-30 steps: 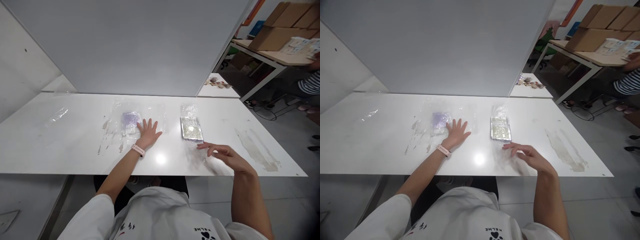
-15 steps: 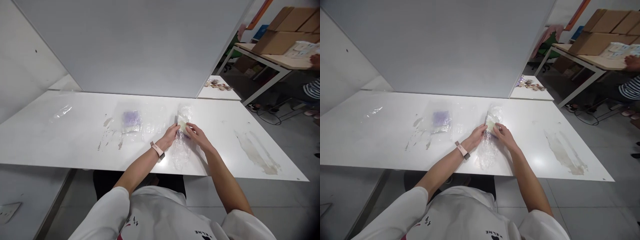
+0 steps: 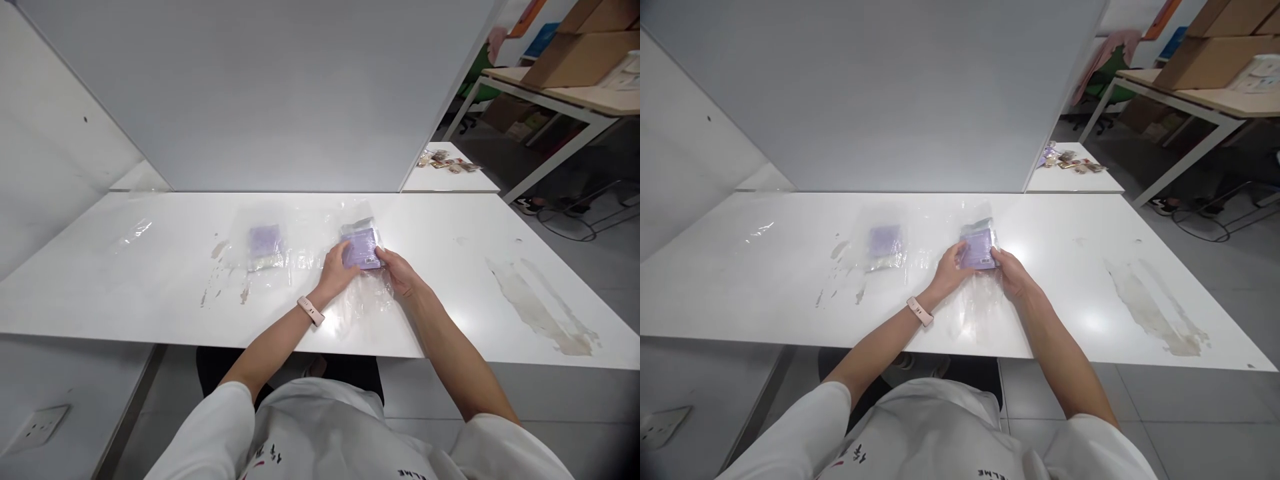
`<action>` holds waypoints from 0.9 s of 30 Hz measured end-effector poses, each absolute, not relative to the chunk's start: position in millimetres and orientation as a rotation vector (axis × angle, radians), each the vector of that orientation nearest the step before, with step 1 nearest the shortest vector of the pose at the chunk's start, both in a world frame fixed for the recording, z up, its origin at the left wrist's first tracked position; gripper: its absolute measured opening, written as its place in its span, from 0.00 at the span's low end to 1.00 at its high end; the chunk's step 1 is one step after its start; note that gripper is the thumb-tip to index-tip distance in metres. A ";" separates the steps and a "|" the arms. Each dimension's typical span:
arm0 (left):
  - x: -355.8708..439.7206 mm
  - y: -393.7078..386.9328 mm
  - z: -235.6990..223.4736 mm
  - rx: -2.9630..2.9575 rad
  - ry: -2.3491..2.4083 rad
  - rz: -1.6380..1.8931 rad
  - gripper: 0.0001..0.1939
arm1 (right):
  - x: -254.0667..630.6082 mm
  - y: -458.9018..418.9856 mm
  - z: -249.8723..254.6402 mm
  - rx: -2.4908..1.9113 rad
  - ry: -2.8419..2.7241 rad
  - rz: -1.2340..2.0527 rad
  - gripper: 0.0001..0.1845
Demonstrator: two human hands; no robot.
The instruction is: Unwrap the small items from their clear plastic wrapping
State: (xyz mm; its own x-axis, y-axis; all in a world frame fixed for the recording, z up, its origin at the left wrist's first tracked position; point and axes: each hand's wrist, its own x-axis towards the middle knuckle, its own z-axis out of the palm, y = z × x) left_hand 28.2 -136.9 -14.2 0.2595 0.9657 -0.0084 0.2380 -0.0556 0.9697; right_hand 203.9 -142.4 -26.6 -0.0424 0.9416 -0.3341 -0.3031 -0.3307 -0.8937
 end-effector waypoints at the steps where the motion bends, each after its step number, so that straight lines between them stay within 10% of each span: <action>1: 26.5 -133.3 -17.1 1.449 1.150 0.933 0.35 | 204.3 -142.7 -26.7 -1.197 -0.770 1.579 0.17; 9: 1.1 -110.8 -4.6 0.910 1.161 1.066 0.23 | 223.4 -147.2 -27.2 -1.418 -0.880 1.399 0.24; 16: -7.6 -113.4 2.6 0.894 0.998 1.069 0.22 | 202.1 -156.5 -11.6 -1.734 -1.594 0.429 0.28; 27: -14.7 -117.2 12.4 0.814 0.627 0.989 0.28 | 191.6 -162.8 26.6 -1.720 -1.973 0.687 0.34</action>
